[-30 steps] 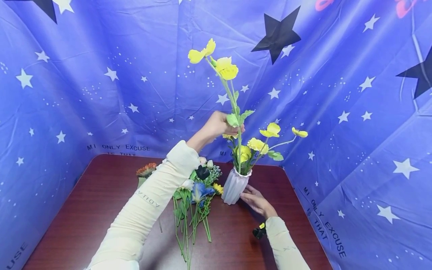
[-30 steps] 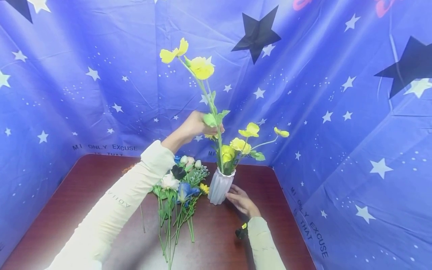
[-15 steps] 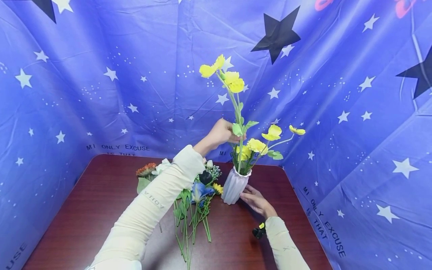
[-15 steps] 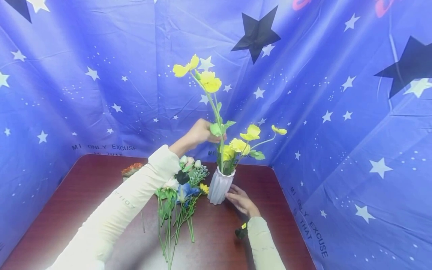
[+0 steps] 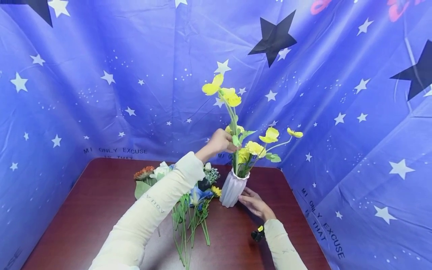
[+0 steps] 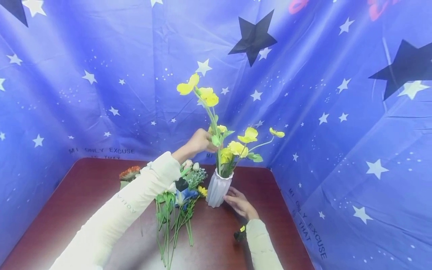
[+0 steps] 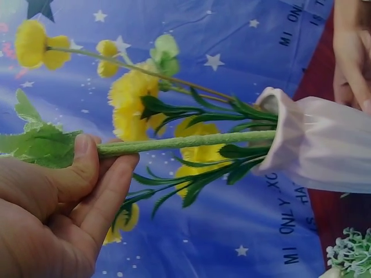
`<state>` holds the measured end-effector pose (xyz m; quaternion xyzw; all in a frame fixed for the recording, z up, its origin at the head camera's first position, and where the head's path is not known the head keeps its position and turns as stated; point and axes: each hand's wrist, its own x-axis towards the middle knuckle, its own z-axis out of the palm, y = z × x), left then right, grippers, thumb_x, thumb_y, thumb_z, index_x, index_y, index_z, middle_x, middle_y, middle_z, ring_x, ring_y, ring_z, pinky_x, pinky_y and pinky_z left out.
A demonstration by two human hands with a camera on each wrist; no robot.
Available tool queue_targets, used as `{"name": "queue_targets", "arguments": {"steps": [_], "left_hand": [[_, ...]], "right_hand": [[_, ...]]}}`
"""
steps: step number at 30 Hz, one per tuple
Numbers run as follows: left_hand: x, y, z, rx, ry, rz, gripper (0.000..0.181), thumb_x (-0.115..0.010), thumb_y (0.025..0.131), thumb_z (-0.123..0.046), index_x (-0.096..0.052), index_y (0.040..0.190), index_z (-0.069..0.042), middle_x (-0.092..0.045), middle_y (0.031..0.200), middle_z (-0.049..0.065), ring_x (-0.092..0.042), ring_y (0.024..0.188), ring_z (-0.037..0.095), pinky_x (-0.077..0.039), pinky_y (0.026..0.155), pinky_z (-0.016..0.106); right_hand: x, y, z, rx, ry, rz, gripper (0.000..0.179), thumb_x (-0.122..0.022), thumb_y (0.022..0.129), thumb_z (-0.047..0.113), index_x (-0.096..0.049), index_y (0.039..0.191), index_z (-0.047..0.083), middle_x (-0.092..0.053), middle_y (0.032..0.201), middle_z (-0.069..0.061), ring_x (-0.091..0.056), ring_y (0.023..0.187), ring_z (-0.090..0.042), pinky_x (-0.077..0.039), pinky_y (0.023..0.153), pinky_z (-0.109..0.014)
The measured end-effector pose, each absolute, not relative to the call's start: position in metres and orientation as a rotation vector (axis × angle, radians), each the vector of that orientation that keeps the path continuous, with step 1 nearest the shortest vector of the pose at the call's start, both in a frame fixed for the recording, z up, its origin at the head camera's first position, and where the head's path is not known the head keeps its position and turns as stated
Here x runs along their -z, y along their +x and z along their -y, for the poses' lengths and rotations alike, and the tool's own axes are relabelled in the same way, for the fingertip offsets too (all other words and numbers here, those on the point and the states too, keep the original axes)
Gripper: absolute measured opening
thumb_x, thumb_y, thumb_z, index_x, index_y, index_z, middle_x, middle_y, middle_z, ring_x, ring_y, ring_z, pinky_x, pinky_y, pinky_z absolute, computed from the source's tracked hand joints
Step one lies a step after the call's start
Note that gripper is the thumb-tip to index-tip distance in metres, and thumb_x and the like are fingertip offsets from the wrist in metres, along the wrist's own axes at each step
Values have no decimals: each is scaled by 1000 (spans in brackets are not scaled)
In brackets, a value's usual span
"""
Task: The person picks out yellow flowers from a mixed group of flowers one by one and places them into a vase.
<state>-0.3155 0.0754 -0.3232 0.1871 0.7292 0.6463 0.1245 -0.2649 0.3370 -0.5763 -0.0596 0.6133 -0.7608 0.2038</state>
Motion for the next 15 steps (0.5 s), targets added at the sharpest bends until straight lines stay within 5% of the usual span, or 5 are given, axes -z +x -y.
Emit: {"name": "queue_targets", "arguments": {"steps": [5,15], "left_hand": [[334,-310,-75,-1907,496,-2117,19,-72,88,9,-70,104,20,-71,108,33,-75,98,40,-64,88,41],[346,-307,-91,-1873,472,-2300,22,-82,82,1,-75,99,13,-75,96,28,-78,82,35,-66,66,28]], "right_hand": [[579,-263,-333,2090,-187,-1708,73,-44,101,-11,4,156,-14,-54,128,0,-61,115,-4,-51,103,-17],[577,-263,-338,2085,-166,-1747,73,-44,102,-9,4,157,-12,-38,149,-24,-58,118,-4,-50,105,-18]]}}
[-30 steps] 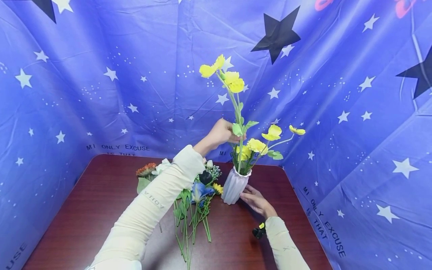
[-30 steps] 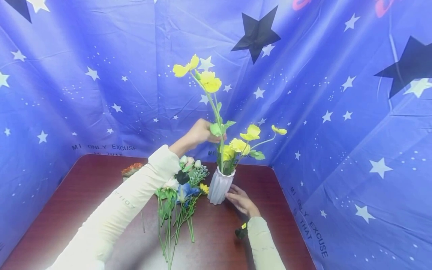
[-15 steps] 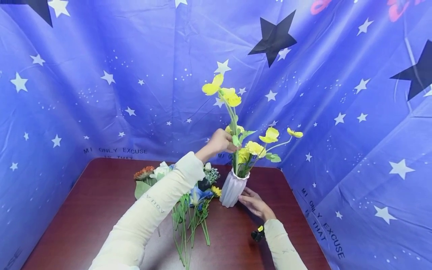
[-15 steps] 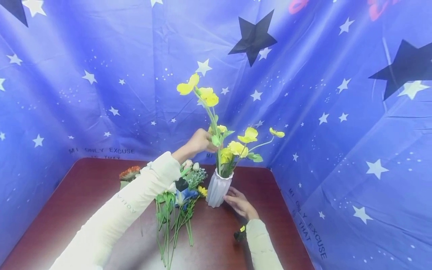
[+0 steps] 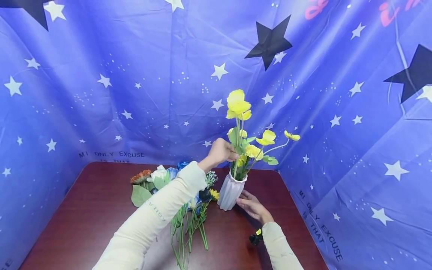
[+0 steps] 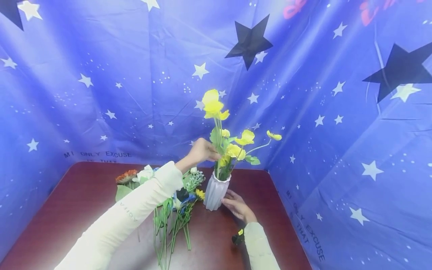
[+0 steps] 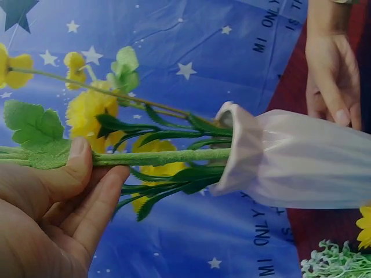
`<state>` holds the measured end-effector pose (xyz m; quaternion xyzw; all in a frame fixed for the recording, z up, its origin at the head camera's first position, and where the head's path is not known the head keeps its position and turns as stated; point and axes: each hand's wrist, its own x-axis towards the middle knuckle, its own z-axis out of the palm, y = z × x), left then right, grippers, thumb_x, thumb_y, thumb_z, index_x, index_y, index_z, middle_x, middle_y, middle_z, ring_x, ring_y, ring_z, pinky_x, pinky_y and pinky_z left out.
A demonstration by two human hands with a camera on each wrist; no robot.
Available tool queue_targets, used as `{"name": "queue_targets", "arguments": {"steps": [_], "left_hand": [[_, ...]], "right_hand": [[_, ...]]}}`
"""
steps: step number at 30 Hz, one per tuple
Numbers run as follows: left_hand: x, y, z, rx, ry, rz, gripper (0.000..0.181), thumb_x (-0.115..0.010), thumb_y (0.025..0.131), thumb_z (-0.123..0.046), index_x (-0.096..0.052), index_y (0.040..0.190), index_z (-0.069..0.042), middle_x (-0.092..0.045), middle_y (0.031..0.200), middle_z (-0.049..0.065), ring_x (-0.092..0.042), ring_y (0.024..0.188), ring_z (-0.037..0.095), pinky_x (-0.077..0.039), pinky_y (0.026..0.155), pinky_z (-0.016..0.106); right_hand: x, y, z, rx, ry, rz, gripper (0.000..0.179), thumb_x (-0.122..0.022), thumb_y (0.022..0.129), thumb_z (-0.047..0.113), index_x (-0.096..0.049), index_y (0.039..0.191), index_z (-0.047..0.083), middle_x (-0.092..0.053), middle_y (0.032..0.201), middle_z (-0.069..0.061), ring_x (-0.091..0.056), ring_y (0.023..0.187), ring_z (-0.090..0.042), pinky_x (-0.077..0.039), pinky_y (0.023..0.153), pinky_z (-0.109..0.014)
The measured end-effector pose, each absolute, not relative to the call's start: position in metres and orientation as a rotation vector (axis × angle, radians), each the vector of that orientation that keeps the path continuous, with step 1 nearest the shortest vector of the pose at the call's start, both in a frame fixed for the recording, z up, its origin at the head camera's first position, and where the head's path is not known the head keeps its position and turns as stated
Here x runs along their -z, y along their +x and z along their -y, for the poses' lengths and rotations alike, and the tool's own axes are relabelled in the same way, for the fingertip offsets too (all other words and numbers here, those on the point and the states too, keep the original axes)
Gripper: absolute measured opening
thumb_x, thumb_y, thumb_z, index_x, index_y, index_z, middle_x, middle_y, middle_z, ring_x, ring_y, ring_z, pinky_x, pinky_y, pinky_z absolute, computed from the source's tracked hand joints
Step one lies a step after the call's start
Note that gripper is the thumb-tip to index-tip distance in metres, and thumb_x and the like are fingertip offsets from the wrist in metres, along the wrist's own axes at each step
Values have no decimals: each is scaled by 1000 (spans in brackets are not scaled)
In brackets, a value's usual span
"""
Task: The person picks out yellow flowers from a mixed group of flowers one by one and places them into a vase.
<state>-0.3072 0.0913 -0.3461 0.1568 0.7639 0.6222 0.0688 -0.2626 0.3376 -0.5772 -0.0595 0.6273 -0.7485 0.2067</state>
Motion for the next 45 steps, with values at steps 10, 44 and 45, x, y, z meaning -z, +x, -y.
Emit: {"name": "queue_targets", "arguments": {"steps": [10,44,45], "left_hand": [[365,-301,-101,-1803,351,-2376,23,-87,78,-4,-78,96,6,-77,99,22,-78,78,30,-65,66,28],[375,-290,-118,-1614,375,-2702,17,-94,71,-21,-84,82,-13,-80,83,3,-75,82,19,-61,70,24],[375,-289,-119,-1602,372,-2710,17,-94,72,-22,-84,82,-13,-80,83,3,-75,81,18,-62,70,24]], "right_hand": [[582,-256,-340,2058,-190,-1746,75,-44,103,-7,8,156,-12,-32,153,-26,-56,121,-3,-49,107,-18],[574,-263,-338,2077,-224,-1732,72,-44,102,-7,4,156,-13,-55,131,0,-58,118,-3,-50,105,-18],[573,-264,-338,2076,-228,-1736,72,-44,102,-7,4,156,-13,-54,131,1,-58,118,-3,-50,105,-18]]}}
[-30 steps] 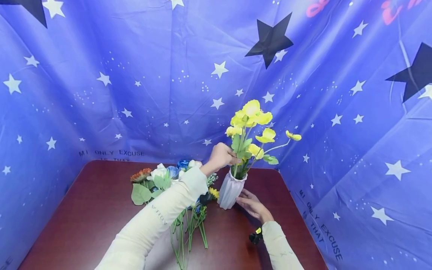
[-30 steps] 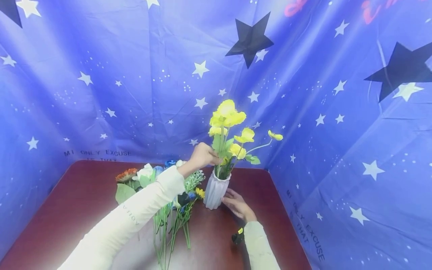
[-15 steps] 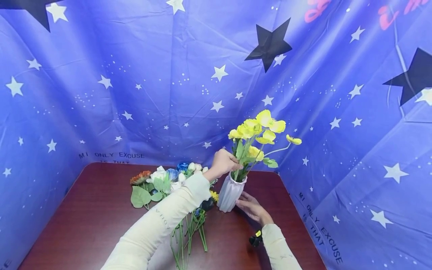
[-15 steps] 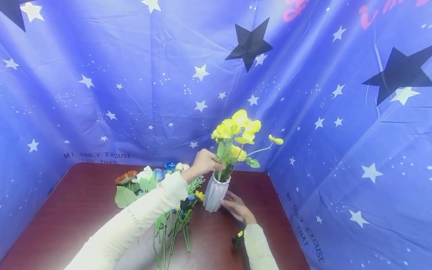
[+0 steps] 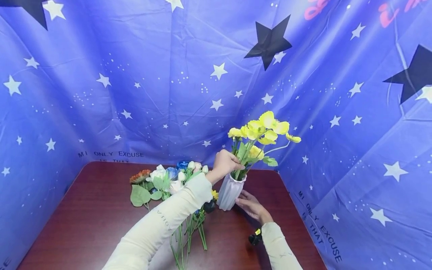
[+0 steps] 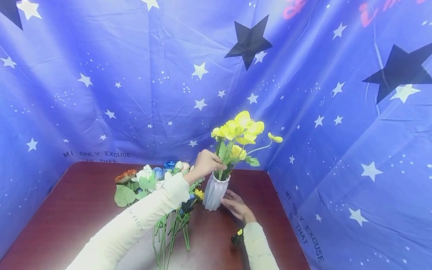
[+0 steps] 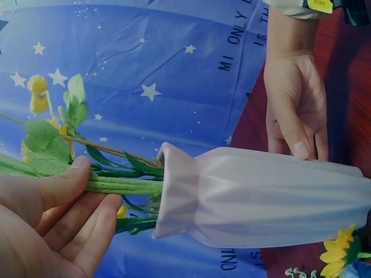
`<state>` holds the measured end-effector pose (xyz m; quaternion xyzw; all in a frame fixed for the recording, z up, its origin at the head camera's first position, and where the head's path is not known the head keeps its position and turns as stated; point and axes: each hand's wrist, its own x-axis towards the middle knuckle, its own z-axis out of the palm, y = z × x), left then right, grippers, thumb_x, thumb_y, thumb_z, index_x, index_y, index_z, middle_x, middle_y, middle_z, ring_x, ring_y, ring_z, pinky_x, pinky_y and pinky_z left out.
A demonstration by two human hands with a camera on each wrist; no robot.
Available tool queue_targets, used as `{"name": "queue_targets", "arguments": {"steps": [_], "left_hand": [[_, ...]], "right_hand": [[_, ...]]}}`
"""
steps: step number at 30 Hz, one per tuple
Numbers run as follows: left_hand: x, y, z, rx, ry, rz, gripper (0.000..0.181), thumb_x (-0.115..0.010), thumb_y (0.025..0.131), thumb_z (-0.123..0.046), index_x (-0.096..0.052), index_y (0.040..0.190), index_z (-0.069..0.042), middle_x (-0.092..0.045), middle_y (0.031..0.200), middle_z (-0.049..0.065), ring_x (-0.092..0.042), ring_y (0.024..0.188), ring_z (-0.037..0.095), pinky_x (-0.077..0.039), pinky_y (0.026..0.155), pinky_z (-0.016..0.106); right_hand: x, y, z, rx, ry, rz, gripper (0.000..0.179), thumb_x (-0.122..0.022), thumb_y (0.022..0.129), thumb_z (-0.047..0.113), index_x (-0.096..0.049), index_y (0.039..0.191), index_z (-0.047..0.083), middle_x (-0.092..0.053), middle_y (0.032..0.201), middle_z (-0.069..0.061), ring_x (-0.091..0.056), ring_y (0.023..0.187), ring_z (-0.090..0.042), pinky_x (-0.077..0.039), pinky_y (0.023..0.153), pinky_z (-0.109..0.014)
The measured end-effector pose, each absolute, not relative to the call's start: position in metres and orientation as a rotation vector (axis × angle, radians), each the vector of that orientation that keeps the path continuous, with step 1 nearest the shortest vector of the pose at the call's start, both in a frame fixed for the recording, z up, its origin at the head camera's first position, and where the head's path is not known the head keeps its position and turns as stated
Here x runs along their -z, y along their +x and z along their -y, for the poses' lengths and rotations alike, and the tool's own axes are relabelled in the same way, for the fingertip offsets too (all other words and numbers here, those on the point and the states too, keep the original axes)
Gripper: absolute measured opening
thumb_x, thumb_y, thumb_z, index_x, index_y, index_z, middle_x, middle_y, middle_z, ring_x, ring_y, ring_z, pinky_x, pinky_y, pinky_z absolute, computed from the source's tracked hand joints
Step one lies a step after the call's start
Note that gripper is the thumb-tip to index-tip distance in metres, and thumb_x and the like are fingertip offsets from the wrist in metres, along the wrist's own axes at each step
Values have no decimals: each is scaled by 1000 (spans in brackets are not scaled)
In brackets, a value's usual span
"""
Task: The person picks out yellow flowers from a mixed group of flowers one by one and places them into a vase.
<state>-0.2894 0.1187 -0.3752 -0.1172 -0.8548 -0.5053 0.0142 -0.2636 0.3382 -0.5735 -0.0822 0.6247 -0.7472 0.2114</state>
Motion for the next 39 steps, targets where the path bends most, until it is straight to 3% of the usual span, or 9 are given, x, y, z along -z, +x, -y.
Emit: {"name": "queue_targets", "arguments": {"steps": [4,11,39], "left_hand": [[372,-287,-121,1517,-345,2682,17,-94,72,-26,-84,82,-17,-80,81,-2,-74,80,14,-62,74,24],[371,-282,-127,1478,-257,2696,16,-95,70,-30,-84,78,-21,-79,78,-5,-75,84,15,-60,90,33],[387,-276,-143,1460,-222,2622,10,-87,80,-15,-84,89,-14,-81,91,3,-77,93,23,-63,84,35]], "right_hand": [[572,-266,-340,2080,-244,-1749,71,-44,102,-7,2,156,-14,-55,129,1,-59,117,-3,-50,104,-17],[574,-268,-338,2083,-261,-1742,69,-43,102,-8,2,155,-14,-54,132,-1,-59,119,-4,-50,105,-18],[579,-266,-337,2108,-171,-1742,71,-45,100,-11,-2,157,-12,-52,132,-3,-60,117,-5,-51,104,-19]]}}
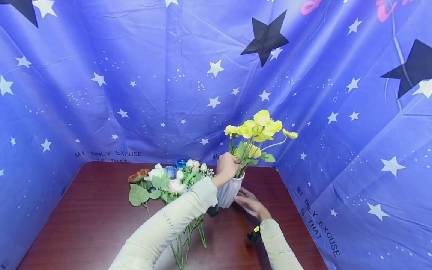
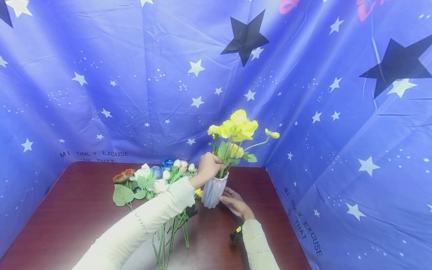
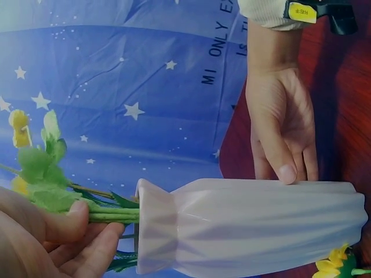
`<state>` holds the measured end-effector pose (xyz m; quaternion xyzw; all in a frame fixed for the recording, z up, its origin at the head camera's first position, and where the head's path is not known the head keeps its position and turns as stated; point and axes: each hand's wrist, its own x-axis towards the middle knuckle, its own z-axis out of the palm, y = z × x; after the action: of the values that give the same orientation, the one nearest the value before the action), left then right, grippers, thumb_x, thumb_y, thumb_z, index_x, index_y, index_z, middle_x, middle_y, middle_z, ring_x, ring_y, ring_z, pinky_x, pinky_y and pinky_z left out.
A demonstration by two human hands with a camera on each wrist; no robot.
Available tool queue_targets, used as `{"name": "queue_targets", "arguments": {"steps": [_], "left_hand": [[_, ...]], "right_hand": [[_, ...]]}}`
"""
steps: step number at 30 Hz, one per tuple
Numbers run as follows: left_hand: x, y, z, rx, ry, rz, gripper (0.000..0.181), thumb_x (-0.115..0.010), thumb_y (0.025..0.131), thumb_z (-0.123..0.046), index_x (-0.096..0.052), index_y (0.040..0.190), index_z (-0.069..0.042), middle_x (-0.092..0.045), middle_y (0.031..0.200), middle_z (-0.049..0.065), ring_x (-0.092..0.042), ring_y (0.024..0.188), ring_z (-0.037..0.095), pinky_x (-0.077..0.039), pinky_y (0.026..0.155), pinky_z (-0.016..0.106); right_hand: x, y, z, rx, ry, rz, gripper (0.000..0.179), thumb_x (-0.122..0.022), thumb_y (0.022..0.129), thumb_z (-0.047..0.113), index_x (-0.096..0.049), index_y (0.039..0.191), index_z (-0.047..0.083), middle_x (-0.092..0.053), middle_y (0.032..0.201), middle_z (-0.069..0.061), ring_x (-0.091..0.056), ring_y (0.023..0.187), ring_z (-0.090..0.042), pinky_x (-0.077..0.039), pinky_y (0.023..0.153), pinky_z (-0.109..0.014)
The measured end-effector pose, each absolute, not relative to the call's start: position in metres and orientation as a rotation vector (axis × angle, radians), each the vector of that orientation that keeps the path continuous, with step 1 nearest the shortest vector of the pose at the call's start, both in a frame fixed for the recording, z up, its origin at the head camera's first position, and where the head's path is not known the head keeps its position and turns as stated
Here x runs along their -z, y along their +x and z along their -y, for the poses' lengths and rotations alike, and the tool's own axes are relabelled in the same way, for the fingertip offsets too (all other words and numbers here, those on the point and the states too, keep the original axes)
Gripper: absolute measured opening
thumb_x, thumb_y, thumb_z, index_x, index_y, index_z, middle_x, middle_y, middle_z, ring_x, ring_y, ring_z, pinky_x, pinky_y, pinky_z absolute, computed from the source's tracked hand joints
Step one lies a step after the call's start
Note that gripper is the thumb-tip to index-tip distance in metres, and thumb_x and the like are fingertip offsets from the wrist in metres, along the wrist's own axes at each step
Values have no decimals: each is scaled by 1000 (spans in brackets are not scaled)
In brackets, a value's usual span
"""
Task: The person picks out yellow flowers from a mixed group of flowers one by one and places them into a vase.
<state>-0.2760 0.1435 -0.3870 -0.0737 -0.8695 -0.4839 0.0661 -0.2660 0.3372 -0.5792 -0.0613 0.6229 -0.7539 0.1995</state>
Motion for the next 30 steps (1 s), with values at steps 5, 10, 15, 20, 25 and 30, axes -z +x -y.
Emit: {"name": "queue_targets", "arguments": {"steps": [5,10,15,20,25,30], "left_hand": [[387,-277,-143,1471,-225,2629,9,-91,75,-20,-84,79,-18,-80,83,-1,-76,88,20,-62,83,34],[389,-277,-145,1477,-220,2627,11,-93,72,-23,-83,74,-19,-79,76,-3,-74,77,16,-62,79,31],[393,-275,-147,1488,-223,2615,12,-93,72,-24,-83,73,-19,-78,73,-3,-72,69,12,-61,72,28],[398,-271,-146,1479,-227,2605,11,-92,74,-25,-84,75,-19,-79,75,-2,-72,69,13,-58,65,25],[401,-267,-144,1484,-267,2595,6,-88,79,-18,-84,83,-16,-80,82,0,-75,78,16,-59,68,25],[402,-264,-142,1487,-300,2587,4,-86,81,-15,-84,85,-15,-80,85,1,-75,79,16,-60,68,25]], "right_hand": [[577,-267,-338,2098,-174,-1759,71,-44,101,-10,-1,157,-12,-47,140,-11,-58,118,-4,-51,105,-19],[576,-267,-339,2087,-180,-1763,70,-43,102,-8,0,158,-11,-38,149,-20,-56,120,-3,-49,106,-18],[578,-266,-339,2076,-197,-1765,71,-44,102,-8,1,157,-12,-36,152,-21,-56,120,-3,-49,106,-18],[579,-265,-338,2073,-202,-1764,72,-45,102,-8,1,157,-12,-38,150,-19,-56,120,-3,-49,106,-18],[577,-264,-338,2082,-220,-1760,69,-44,102,-9,-1,156,-14,-49,139,-8,-58,119,-3,-50,106,-18],[577,-264,-338,2088,-221,-1751,68,-41,103,-9,0,157,-13,-53,133,-1,-58,119,-2,-50,105,-17]]}}
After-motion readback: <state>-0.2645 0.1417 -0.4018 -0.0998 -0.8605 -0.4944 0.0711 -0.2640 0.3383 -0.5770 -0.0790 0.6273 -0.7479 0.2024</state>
